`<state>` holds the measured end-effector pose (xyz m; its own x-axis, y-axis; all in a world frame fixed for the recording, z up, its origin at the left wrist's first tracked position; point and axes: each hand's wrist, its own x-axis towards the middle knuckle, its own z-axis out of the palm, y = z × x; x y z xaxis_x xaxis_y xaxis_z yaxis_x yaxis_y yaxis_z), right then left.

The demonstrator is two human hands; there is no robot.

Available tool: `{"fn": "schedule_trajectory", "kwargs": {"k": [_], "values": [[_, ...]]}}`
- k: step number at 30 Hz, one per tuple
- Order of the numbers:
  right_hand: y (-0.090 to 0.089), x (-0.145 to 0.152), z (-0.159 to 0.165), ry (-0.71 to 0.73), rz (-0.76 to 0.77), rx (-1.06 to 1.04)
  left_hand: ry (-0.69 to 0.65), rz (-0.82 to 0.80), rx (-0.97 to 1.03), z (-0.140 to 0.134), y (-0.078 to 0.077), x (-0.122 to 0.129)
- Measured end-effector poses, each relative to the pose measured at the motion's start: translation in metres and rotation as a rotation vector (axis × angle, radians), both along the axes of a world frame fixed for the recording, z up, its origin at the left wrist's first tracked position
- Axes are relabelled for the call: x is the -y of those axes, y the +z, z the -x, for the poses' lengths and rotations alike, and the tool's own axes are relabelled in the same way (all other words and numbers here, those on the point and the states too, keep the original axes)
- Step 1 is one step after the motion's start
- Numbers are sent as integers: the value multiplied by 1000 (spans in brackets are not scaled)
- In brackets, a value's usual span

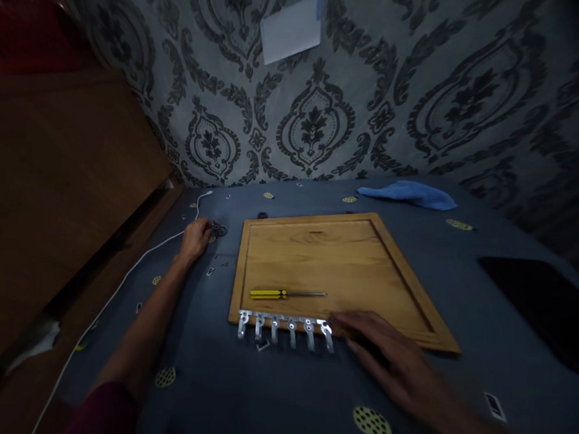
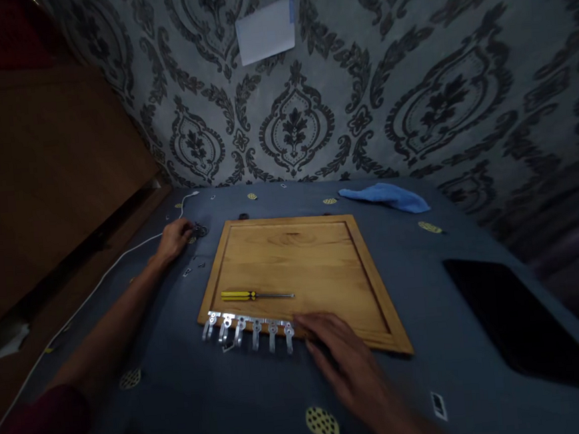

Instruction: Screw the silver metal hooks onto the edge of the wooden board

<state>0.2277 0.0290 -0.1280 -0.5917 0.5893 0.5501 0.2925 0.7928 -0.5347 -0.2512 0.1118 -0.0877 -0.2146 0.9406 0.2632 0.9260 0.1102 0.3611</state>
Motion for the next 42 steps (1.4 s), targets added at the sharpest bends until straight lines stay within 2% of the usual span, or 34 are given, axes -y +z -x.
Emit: {"fn": "schedule_trajectory", "kwargs": {"k": [4,8,12,15,20,27,31,33,37,42], "values": [[4,-1,-1,20,-19,22,-36,-24,48,2,4,6],[6,0,0,23,-39,45,-54,-85,133,4,10,24],[6,0,1,21,-43,37,-33,-120,289,0,13,37],[5,-1,2,16,-55,25,-42,-91,459,-12,10,42],[8,0,3,36,-28,7,-150,-37,692,-54,14,51],[24,7,6,28,84,-13,-421,99,913,-147,52,66],[42,12,6,7,131,-107,-572,241,976,-201,70,71],[52,15,5,9,106,-142,-671,315,969,-222,76,73],[60,21,-1,-3,68,-162,-823,391,914,-247,79,71],[52,32,-12,-20,144,-202,-878,506,852,-258,73,70]]}}
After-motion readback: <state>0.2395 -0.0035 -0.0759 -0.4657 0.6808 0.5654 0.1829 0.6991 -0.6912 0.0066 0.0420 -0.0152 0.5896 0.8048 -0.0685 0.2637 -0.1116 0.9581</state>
